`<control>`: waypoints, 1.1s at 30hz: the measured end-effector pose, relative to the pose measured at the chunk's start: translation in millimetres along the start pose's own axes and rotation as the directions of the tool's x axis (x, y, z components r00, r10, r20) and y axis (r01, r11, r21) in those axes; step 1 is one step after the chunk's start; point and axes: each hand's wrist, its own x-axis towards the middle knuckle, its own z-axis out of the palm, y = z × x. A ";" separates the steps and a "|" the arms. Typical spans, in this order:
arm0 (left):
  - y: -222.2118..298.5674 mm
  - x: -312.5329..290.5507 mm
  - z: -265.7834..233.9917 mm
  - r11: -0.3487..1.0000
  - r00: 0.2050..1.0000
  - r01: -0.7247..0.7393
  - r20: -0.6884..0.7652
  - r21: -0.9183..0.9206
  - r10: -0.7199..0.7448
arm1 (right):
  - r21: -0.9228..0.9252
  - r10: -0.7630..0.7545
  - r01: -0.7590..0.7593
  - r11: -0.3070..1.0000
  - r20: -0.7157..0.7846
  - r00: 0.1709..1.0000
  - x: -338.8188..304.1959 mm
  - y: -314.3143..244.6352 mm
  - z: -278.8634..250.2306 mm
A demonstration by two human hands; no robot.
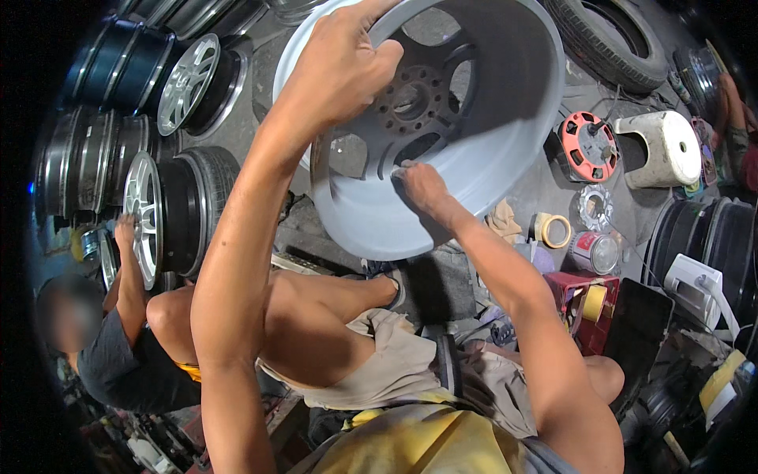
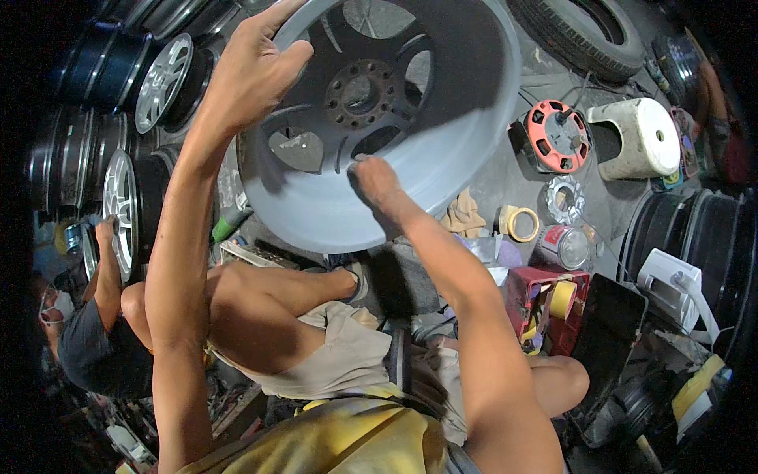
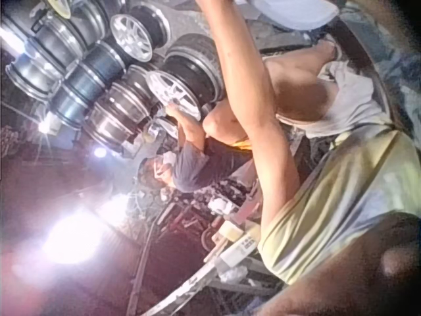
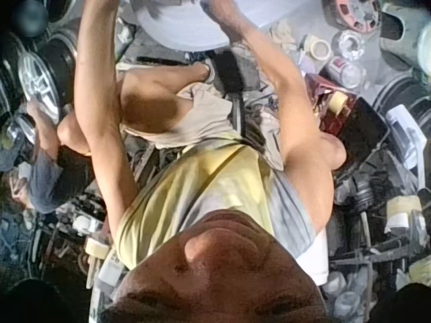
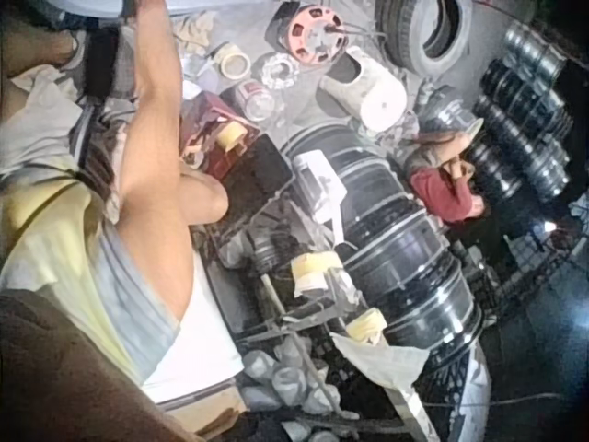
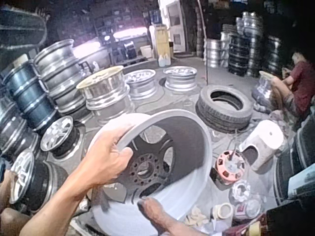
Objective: The person scrubs a white wheel rim with a purple abrasive pad, rotating it to clean the outer barrel and inner face. The person then flips the rim and scrubs the inner spokes and backside. The person works while sitting on the floor in a workshop filled with other rims.
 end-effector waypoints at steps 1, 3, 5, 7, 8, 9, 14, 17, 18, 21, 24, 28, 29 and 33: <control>15.2 14.1 10.2 0.998 0.999 -0.054 0.010 0.032 0.053 | -0.058 -0.016 0.015 0.998 -0.027 0.999 2.5 37.7 24.4; 13.6 10.7 11.3 0.999 1.000 0.023 0.019 0.023 -0.023 | 0.064 -0.030 0.042 0.997 -0.182 0.983 3.3 3.5 35.2; 12.7 2.9 3.5 0.983 0.984 0.172 0.049 -0.065 -0.170 | 0.180 -0.043 0.070 0.981 -0.152 0.987 3.8 -38.5 12.3; 12.0 -2.0 -2.4 0.952 0.960 0.278 0.069 -0.130 -0.271 | 0.103 -0.082 0.090 0.991 -0.085 0.993 -5.8 -37.5 -25.6; 10.6 0.3 -1.1 0.970 0.975 0.219 0.055 -0.110 -0.214 | 0.056 -0.091 0.094 0.994 -0.057 0.994 -12.2 -30.7 -38.7; 7.8 1.7 0.1 0.983 0.987 0.161 0.040 -0.089 -0.158 | 0.072 -0.087 0.096 0.993 -0.125 0.988 -12.0 -30.4 -35.3; -13.9 1.2 5.9 0.990 0.989 -0.141 -0.031 0.015 0.142 | 0.460 0.035 0.113 0.881 -0.301 0.953 33.3 -100.4 -22.6; 19.2 -0.1 4.6 0.982 0.988 0.151 0.063 -0.118 -0.144 | 0.540 0.052 0.227 0.811 -0.453 0.890 14.8 -97.8 -10.2; 21.8 -0.8 5.5 0.996 0.997 0.072 0.023 -0.057 -0.071 | 0.501 0.012 0.210 0.840 -0.404 0.914 -3.4 -69.5 6.2; 18.8 -13.1 1.5 0.999 0.999 -0.009 -0.039 0.047 0.011 | 0.227 -0.057 0.078 0.971 -0.095 0.994 -54.7 31.5 -7.8; 15.2 -0.4 1.0 0.999 0.999 0.051 0.000 -0.012 -0.051 | -0.150 0.235 -0.203 0.968 0.234 0.943 -29.6 4.2 -4.0; 18.7 -1.0 5.5 0.999 1.000 0.017 0.023 -0.047 -0.016 | 0.684 0.165 0.119 0.720 -0.336 0.927 35.6 -115.9 -26.7; 21.1 0.2 5.3 0.996 0.999 -0.006 0.034 -0.092 0.009 | 0.730 0.317 0.193 0.656 -0.499 0.807 46.9 -138.6 -46.1; 18.9 8.9 6.0 0.997 0.998 -0.051 0.030 -0.055 0.053 | 0.656 0.070 0.275 0.702 -0.449 0.891 -14.4 -112.6 -25.9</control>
